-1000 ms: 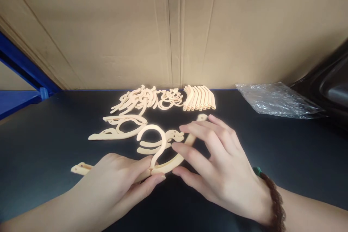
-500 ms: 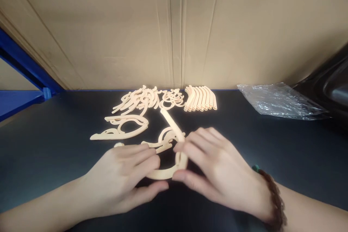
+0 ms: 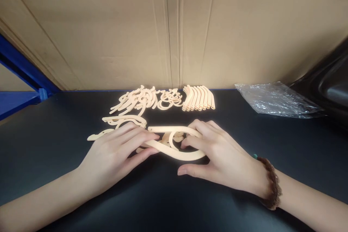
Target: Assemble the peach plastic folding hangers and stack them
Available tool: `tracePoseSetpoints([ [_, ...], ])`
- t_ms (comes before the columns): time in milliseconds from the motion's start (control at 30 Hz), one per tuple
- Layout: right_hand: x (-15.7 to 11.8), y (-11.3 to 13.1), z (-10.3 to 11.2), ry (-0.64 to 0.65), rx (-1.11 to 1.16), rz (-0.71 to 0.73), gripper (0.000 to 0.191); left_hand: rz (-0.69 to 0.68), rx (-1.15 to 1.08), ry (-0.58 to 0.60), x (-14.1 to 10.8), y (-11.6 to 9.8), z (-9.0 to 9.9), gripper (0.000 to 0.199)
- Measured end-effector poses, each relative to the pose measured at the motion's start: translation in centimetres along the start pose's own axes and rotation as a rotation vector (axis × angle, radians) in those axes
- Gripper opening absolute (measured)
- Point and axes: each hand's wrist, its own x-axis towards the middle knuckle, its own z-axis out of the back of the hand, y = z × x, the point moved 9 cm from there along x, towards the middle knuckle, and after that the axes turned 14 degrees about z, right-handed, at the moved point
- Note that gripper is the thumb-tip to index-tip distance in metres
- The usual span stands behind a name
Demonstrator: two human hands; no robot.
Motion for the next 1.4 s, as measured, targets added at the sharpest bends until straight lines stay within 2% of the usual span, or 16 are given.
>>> tracePoseSetpoints([
  [133,0.0,-0.6,0.0,0.021,0.000,-0.031,0.019,0.062,-0.025,0.003,0.1,0.5,0.1,0.017],
  [300,-0.5,-2.5,1.5,-0.019,0.048,-0.015,0.025,0.183,-0.064,-0.007,-0.1,1.8,0.0,0.037],
  [433,-0.9,-4.4,2.6,-0.040,-0.009,-0.021,0.037,0.064,-0.065,0.062,-0.4,0.9,-0.8,0.021],
  [500,-1.0,-4.9,2.7,-0.038,-0.013,-0.027,0.041,-0.007,-0.066,0.105,-0.6,0.2,-1.3,0.020],
  [633,-1.1,-5.5,2.4,-0.027,-0.023,-0.021,0.045,-0.047,-0.017,0.134,-1.0,-0.1,-1.9,0.019],
  [867,-1.4,-6.0,1.8,-0.004,0.018,-0.044,0.050,-0.139,0.145,0.040,-1.3,-0.5,-2.0,0.024],
  [1167,-1.2,-6.5,1.2,0.010,0.030,-0.103,0.053,-0.193,0.295,0.072,-0.9,-1.3,-1.9,0.025],
  [1233,-1.2,-6.5,1.0,0.014,0.064,-0.098,0.051,-0.192,0.334,0.048,-0.8,-1.3,-1.5,0.027],
  [1333,-1.4,-6.7,0.6,0.011,0.153,-0.090,0.046,-0.143,0.340,0.003,-0.5,-0.9,-0.8,0.033],
  [1400,-1.6,-7.1,0.2,0.010,0.232,-0.100,0.040,-0.067,0.302,0.005,-0.3,-0.1,-0.6,0.045],
])
